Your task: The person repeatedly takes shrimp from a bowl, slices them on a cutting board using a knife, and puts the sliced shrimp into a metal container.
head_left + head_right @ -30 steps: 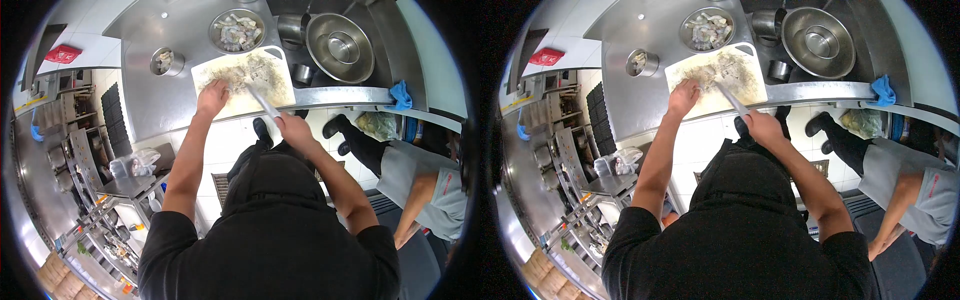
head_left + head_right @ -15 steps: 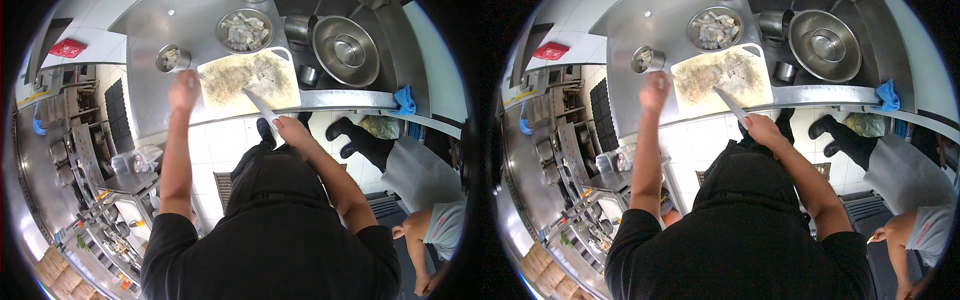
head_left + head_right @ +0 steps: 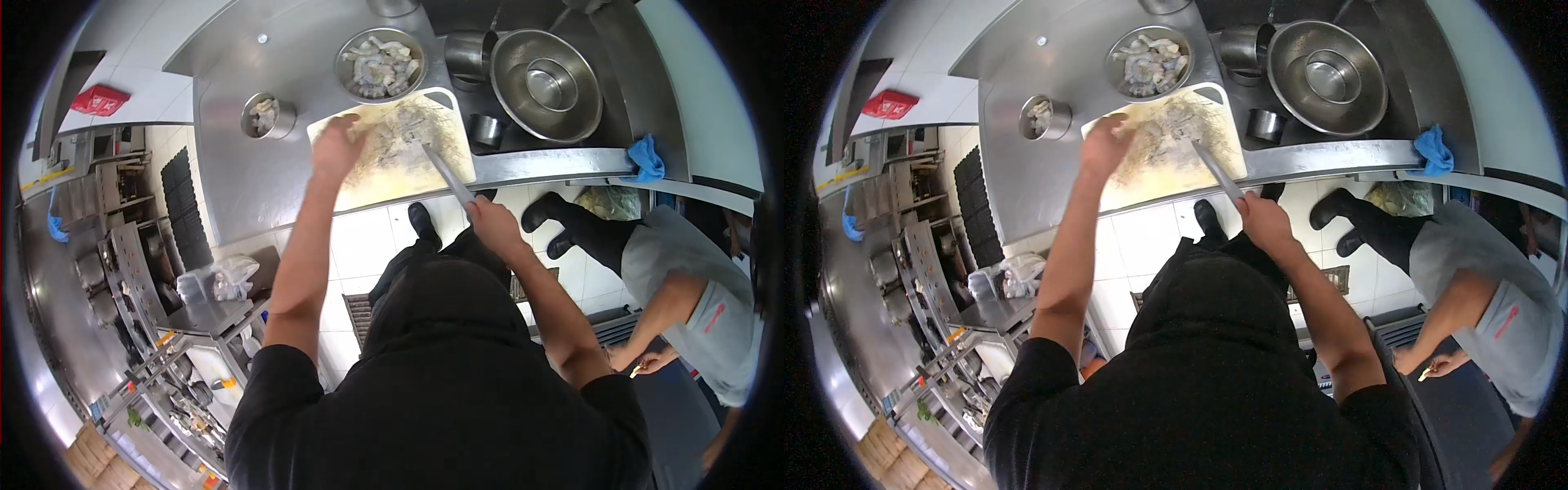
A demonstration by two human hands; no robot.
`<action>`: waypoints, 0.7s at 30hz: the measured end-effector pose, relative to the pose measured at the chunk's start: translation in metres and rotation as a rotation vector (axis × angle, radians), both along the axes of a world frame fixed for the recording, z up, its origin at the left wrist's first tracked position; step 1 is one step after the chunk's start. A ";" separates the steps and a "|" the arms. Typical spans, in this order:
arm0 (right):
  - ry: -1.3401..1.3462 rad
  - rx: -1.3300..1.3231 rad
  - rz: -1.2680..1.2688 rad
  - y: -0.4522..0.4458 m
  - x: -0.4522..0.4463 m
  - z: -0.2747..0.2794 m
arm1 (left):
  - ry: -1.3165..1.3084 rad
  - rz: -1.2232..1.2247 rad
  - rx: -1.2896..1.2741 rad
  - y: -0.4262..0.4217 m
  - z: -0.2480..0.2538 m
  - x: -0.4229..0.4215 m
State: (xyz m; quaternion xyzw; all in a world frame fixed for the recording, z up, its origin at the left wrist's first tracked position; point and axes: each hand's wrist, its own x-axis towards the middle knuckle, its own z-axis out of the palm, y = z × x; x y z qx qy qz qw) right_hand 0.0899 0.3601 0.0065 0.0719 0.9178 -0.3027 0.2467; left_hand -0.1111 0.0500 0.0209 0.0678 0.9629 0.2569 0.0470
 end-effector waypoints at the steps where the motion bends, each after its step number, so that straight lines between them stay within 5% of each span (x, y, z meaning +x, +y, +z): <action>1: 0.002 0.009 0.000 0.000 -0.001 0.005 | -0.003 -0.030 -0.015 0.018 -0.009 0.002; 7: 0.167 -0.036 -0.040 -0.005 -0.019 0.019 | -0.060 0.010 0.045 0.048 -0.036 -0.002; 21: 0.074 -0.136 0.150 -0.052 -0.153 0.001 | -0.116 0.061 0.110 0.039 -0.038 0.001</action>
